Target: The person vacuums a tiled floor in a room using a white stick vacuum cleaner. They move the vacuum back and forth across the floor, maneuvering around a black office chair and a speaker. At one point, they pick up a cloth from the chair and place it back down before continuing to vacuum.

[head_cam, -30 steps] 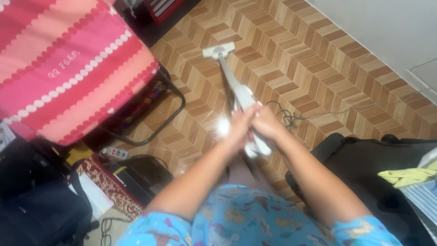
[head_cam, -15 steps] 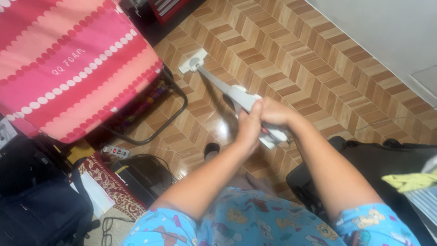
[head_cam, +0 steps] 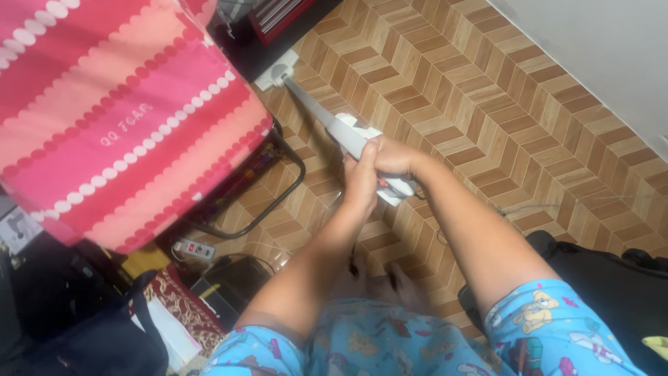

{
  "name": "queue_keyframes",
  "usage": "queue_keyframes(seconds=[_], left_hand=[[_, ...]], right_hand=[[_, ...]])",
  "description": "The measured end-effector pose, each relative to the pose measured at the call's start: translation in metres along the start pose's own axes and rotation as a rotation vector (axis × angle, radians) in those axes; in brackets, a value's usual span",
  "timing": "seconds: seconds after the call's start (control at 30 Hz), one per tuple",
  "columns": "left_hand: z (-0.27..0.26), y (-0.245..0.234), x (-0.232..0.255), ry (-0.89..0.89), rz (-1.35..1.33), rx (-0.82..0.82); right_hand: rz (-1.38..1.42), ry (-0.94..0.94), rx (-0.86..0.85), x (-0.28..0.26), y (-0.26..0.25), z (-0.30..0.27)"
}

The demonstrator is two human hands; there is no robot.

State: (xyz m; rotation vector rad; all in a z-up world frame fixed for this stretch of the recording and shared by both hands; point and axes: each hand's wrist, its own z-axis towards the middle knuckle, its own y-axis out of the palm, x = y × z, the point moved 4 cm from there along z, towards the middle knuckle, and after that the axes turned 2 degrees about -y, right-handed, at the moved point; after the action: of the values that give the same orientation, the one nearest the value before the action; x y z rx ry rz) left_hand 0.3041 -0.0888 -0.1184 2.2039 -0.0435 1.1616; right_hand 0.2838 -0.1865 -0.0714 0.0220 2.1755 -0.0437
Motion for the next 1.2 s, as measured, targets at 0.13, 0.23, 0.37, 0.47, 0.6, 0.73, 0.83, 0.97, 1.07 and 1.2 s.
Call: queue_keyframes(seconds=[0.13,0.23,0.37,0.47,0.6,0.73,0.83,0.97,1.07,1.2], left_hand=[[0.019,0.003,0.01,-0.048,-0.037,-0.088],[0.021,0.013,0.006,-0.136,-0.027,-0.157],[0.013,0.031,-0.013,-0.223,-0.011,-0.241],[-0.015,0.041,-0.038,-0.251,0.034,-0.288],[-0.089,0.061,-0.091,-0.282,0.111,-0.278],[-0.199,0.101,-0.143,-0.311,0.141,-0.359],[-0.291,0.13,-0.175,-0.362,0.193,-0.419],[-0.409,0.167,-0.196,-0.348,0.239,-0.629],[-0.485,0.185,-0.2,-0.331,0.298,-0.82],[-0.554,0.179,-0.202,-0.475,0.332,-0.968]], right_hand=[[0.012,0.033,0.082,-0.002,-0.009,0.01],[0.03,0.056,0.2,0.019,-0.02,0.008],[-0.015,-0.072,0.543,0.064,-0.034,-0.007],[-0.08,-0.077,0.615,0.104,-0.033,-0.037],[-0.059,-0.079,0.662,0.169,-0.027,-0.121],[-0.2,-0.03,0.7,0.235,-0.019,-0.245],[-0.14,0.172,0.779,0.276,-0.002,-0.359],[0.036,0.175,0.981,0.285,0.042,-0.502],[0.182,0.304,1.165,0.283,0.086,-0.59],[0.383,0.339,1.302,0.287,0.149,-0.656]])
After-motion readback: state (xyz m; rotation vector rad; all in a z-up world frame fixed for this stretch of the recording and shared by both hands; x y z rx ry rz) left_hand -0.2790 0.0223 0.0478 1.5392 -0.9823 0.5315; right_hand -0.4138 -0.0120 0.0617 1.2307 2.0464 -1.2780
